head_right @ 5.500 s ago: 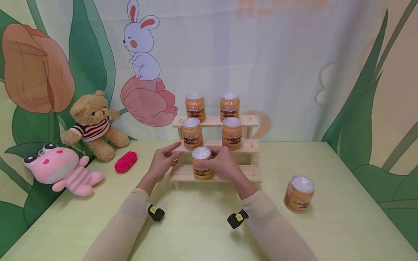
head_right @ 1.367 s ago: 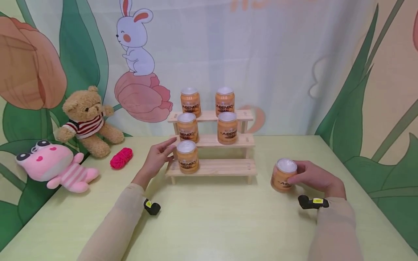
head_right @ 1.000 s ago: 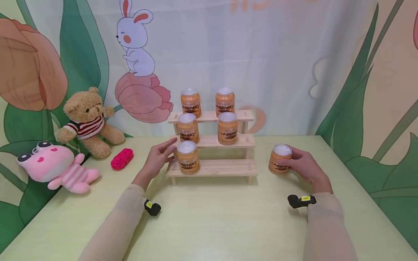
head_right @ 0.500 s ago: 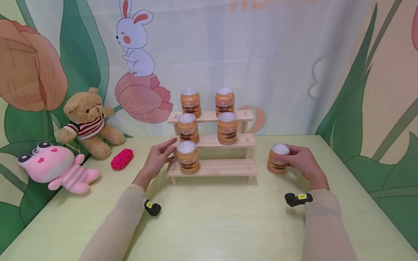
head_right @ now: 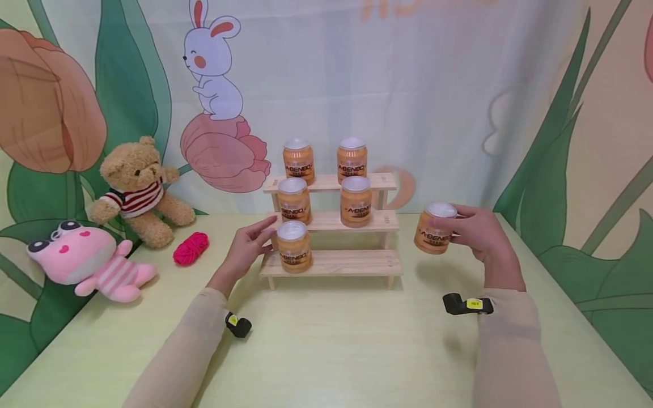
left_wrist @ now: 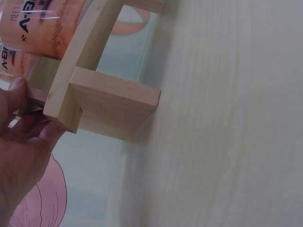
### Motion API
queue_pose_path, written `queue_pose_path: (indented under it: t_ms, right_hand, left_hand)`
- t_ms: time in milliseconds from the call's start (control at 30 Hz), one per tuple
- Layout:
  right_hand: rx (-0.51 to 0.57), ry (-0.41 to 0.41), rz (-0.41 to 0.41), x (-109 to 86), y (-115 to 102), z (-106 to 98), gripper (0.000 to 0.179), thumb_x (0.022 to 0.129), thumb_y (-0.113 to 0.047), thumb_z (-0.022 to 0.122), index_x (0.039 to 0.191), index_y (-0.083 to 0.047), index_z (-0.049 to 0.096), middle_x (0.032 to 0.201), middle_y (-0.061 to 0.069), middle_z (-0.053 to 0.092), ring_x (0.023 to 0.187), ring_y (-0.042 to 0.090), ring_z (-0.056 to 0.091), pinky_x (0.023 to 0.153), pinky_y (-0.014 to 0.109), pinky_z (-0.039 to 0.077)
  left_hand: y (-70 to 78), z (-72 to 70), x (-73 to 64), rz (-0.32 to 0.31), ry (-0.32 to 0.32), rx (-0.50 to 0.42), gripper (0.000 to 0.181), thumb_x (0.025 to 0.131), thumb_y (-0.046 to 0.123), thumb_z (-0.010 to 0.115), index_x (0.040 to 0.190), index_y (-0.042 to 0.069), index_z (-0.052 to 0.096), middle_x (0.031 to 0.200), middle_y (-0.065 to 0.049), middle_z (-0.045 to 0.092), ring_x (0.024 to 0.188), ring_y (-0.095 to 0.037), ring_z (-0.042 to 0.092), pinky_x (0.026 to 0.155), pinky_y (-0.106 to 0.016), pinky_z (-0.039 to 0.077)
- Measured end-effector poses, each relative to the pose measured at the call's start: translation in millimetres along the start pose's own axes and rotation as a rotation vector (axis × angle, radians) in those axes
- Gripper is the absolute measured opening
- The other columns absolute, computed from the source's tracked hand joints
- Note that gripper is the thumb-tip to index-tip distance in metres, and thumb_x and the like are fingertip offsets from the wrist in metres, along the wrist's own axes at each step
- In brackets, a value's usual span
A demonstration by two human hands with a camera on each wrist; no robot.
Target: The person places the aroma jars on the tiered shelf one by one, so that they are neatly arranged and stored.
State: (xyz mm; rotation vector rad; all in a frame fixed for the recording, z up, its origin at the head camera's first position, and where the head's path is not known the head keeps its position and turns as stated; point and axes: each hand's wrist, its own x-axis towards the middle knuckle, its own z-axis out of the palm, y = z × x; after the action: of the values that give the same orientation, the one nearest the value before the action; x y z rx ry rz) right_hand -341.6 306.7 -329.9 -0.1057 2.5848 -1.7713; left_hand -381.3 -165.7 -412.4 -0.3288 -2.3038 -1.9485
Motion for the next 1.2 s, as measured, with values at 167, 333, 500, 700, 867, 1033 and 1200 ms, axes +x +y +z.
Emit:
queue_pose_path:
  t_ms: [167,333,500,700,867,1033,1200]
  right_hand:
    - [0.021,-0.054,-0.029,-3.8,-13,11,0.068,0.091,-0.027,0.076,0.145,0.004,0.048,0.105,-0.012,0.064,0.096,0.007,0.063,0.082,0.031,0.057]
    - [-0.035,-0.091,-0.024,-3.7,-21,27,0.07,0.088,-0.03,0.08,0.141,0.005,0.052,0.121,0.01,0.062,0.103,0.019,0.062,0.083,0.041,0.058]
    - [-0.075,-0.142,-0.013,-6.5,-30,38,0.074,0.086,-0.032,0.081,0.143,0.004,0.051,0.137,0.024,0.054,0.116,0.035,0.055,0.086,0.048,0.056]
    - [-0.084,-0.19,-0.029,-4.1,-37,56,0.072,0.085,-0.029,0.083,0.142,0.003,0.053,0.134,0.024,0.057,0.115,0.036,0.057,0.086,0.049,0.056]
    - [-0.089,-0.217,-0.026,-2.8,-40,73,0.072,0.08,-0.026,0.087,0.139,0.001,0.057,0.128,0.022,0.063,0.111,0.034,0.061,0.086,0.049,0.056]
    - [-0.12,-0.244,-0.035,-1.1,-41,86,0.074,0.077,-0.024,0.089,0.138,0.003,0.057,0.126,0.021,0.064,0.108,0.033,0.063,0.085,0.046,0.056]
    - [-0.123,-0.25,-0.035,1.7,-39,96,0.072,0.076,-0.019,0.09,0.136,0.004,0.058,0.125,0.022,0.064,0.108,0.032,0.062,0.085,0.045,0.056]
  left_hand:
    - [-1.4,-0.3,0.7,0.004,-0.005,-0.005,0.042,0.103,0.016,0.057,0.145,0.013,0.054,0.151,-0.004,0.048,0.129,-0.023,0.053,0.092,-0.04,0.054]
    - [-2.9,-1.1,0.9,0.008,-0.009,-0.011,0.042,0.103,0.016,0.057,0.145,0.012,0.054,0.151,-0.005,0.048,0.128,-0.025,0.053,0.092,-0.041,0.054]
    - [-1.7,-0.2,0.9,0.008,-0.016,-0.013,0.042,0.104,0.016,0.056,0.146,0.012,0.054,0.152,-0.005,0.047,0.13,-0.026,0.052,0.093,-0.042,0.053]
    - [-1.8,-0.6,1.2,0.0,-0.007,-0.014,0.042,0.103,0.015,0.057,0.145,0.013,0.054,0.152,-0.004,0.047,0.131,-0.024,0.051,0.093,-0.041,0.053]
    - [-0.2,-0.6,-0.1,0.0,-0.002,-0.008,0.042,0.103,0.015,0.057,0.145,0.013,0.055,0.151,-0.004,0.048,0.13,-0.024,0.052,0.092,-0.04,0.054]
    - [-0.9,-0.8,1.0,0.005,-0.003,0.004,0.042,0.103,0.016,0.058,0.145,0.013,0.055,0.151,-0.003,0.048,0.128,-0.022,0.053,0.09,-0.039,0.055]
    - [-2.0,-1.1,1.6,0.007,-0.005,0.01,0.042,0.103,0.016,0.057,0.145,0.013,0.055,0.151,-0.003,0.048,0.126,-0.021,0.053,0.088,-0.038,0.056]
